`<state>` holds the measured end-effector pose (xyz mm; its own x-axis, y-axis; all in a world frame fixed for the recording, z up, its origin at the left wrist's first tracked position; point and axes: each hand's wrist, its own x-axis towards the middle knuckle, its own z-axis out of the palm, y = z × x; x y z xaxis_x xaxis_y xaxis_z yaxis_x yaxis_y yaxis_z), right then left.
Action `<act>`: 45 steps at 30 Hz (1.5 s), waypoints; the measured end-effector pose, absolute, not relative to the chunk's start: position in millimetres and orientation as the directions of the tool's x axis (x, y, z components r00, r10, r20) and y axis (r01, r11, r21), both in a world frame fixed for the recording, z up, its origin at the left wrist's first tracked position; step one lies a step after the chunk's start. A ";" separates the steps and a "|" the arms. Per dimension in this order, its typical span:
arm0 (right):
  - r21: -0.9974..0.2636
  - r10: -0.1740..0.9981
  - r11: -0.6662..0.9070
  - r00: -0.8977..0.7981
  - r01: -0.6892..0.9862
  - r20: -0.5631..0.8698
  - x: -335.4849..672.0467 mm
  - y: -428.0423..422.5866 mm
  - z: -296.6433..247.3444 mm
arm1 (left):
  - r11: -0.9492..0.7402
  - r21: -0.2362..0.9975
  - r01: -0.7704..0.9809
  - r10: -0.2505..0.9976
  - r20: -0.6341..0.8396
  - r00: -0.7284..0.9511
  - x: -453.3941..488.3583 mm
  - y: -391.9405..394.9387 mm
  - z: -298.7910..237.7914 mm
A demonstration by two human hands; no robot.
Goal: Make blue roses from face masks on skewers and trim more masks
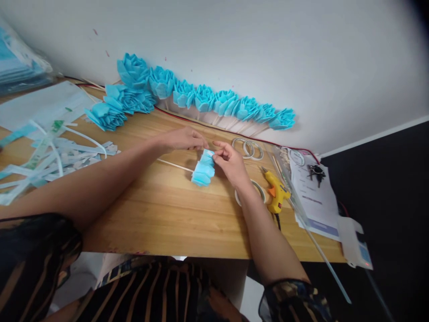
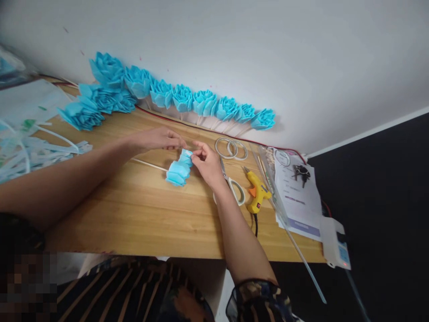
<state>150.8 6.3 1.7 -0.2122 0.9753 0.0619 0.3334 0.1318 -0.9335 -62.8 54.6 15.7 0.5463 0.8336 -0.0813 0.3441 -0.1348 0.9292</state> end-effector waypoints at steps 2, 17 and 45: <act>-0.932 0.977 0.132 -0.204 0.336 0.064 151.3 6.2 -0.4 | -0.145 0.927 0.346 0.820 -0.082 0.566 -62.9 54.3 15.6; -0.643 0.941 0.330 -0.186 0.691 0.282 141.5 -11.3 17.0 | -0.138 0.941 0.309 0.836 -0.056 0.546 -58.8 58.7 5.0; -0.698 0.962 0.272 -0.218 0.662 0.168 140.0 -8.2 11.6 | -0.087 0.964 0.252 0.810 -0.079 0.581 -59.3 53.7 11.2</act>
